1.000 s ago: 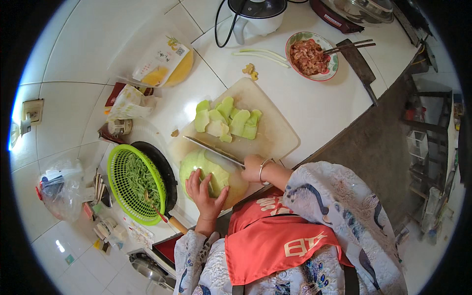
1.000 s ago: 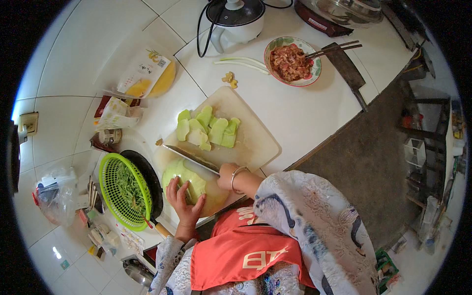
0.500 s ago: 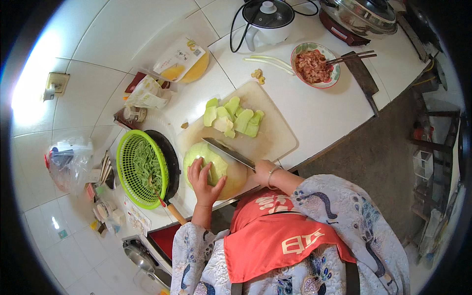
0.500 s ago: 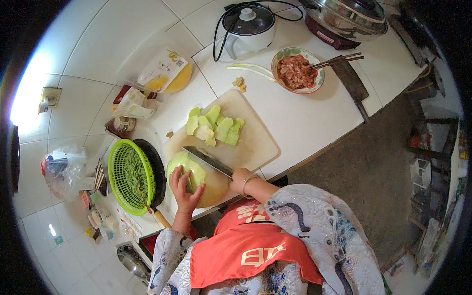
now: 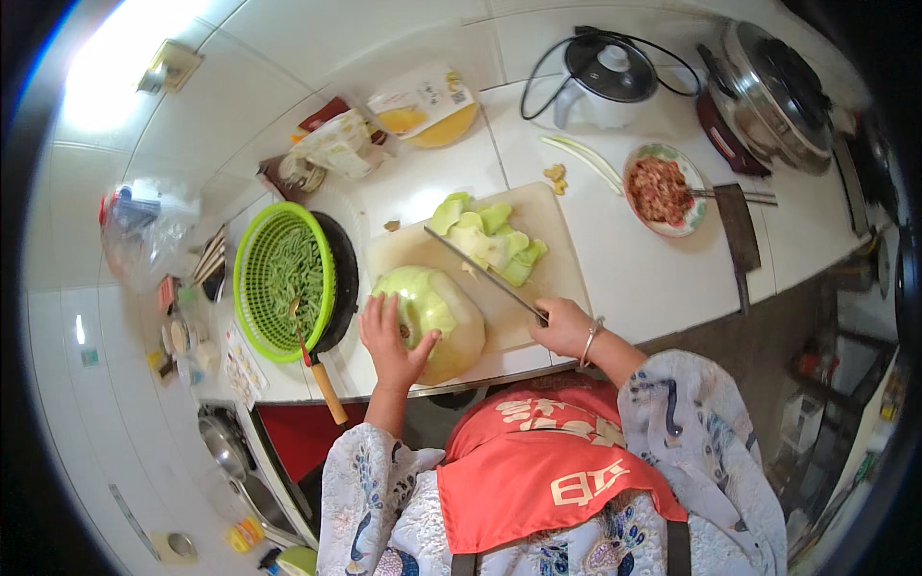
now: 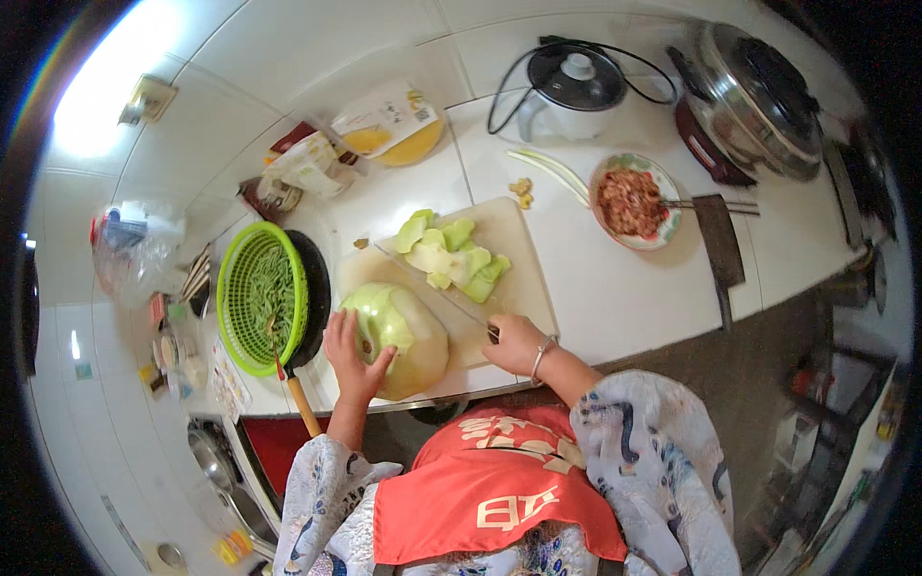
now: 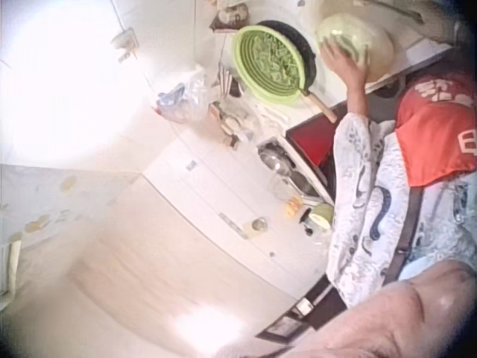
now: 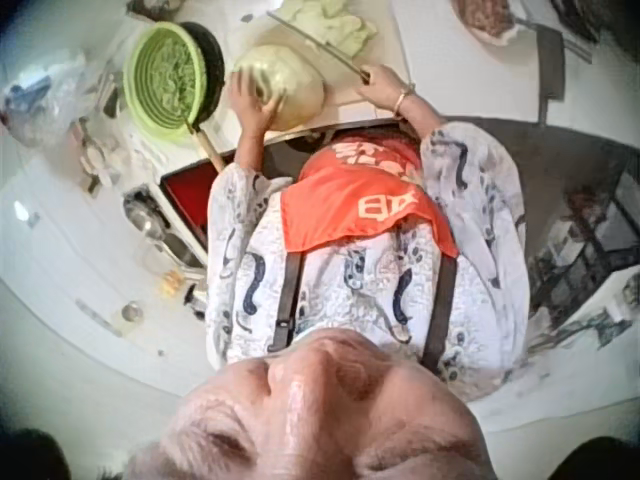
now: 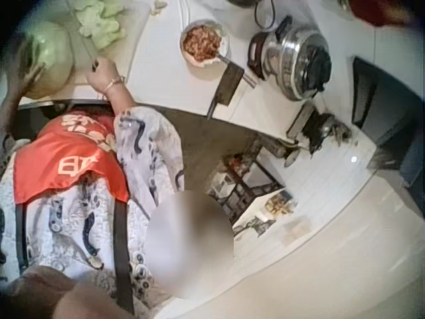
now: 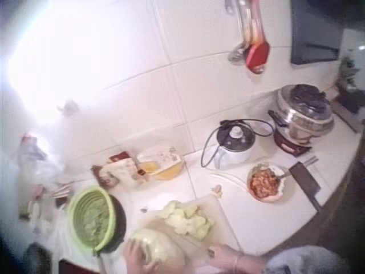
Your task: The person cuts a large, round, light-green vegetable into thick slices using a cleaver on a white cutting board. The slices are placed on the board as they are cut. A green colander with green beans and a bowl of seasoned meat are visible nearby.
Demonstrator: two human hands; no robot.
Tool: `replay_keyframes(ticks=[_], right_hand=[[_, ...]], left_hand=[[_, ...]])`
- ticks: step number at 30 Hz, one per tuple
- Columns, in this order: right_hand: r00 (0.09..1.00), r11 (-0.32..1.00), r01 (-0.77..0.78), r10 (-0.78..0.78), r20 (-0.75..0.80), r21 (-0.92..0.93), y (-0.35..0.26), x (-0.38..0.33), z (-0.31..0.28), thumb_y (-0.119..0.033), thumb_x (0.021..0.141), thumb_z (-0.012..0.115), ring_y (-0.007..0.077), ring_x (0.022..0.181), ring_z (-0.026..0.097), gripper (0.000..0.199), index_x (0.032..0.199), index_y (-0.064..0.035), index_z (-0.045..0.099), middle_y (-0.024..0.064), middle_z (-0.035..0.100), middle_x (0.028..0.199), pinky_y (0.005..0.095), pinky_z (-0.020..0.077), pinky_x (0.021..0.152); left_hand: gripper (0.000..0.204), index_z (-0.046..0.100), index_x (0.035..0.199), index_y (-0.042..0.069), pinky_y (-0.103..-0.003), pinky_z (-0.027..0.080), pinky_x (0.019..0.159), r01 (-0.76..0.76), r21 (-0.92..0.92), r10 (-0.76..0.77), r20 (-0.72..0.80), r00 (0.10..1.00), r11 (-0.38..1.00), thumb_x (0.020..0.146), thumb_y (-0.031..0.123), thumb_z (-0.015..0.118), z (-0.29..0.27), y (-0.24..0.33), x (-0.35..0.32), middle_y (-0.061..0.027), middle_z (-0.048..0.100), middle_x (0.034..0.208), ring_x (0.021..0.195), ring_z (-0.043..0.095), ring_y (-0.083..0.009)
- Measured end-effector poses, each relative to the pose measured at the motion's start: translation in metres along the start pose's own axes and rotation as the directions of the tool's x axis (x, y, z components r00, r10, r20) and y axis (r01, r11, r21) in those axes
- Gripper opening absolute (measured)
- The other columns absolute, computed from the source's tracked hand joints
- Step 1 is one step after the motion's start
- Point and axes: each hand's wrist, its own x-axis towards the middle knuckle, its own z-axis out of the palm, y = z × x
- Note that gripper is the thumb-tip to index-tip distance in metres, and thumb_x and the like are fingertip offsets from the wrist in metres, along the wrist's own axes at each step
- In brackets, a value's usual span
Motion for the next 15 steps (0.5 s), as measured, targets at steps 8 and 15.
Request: replay_keyframes(ticks=[8, 15], right_hand=[[0.989, 0.989, 0.079, -0.093, -0.113, -0.125, 0.020, 0.011, 0.005, -0.022, 0.078, 0.061, 0.0358, 0.065, 0.063, 0.025, 0.080, 0.0027, 0.058, 0.0212, 0.062, 0.071, 0.0420, 0.0508, 0.063], [0.972, 0.986, -0.164, 0.158, 0.173, 0.019, 0.023, 0.026, 0.013, -0.024, 0.081, 0.060, 0.0227, 0.046, 0.061, 0.027, 0.075, 0.0020, 0.058, 0.0131, 0.060, 0.057, 0.0356, 0.0503, 0.048]], left_hand=[[0.098, 0.042, 0.135, 0.009, -0.061, 0.020, 0.102, 0.397, 0.220, -0.437, 0.178, 0.882, 0.891, 0.057, 0.059, 0.076, 0.004, 0.021, 0.036, -0.0198, 0.039, 0.135, 0.128, 0.035, -0.0354], [0.111, 0.032, 0.140, 0.006, -0.066, 0.021, 0.099, 0.376, 0.330, -0.465, 0.254, 0.848, 0.866, 0.055, 0.063, 0.074, 0.013, 0.041, 0.044, -0.0262, 0.027, 0.140, 0.134, 0.021, -0.0411]])
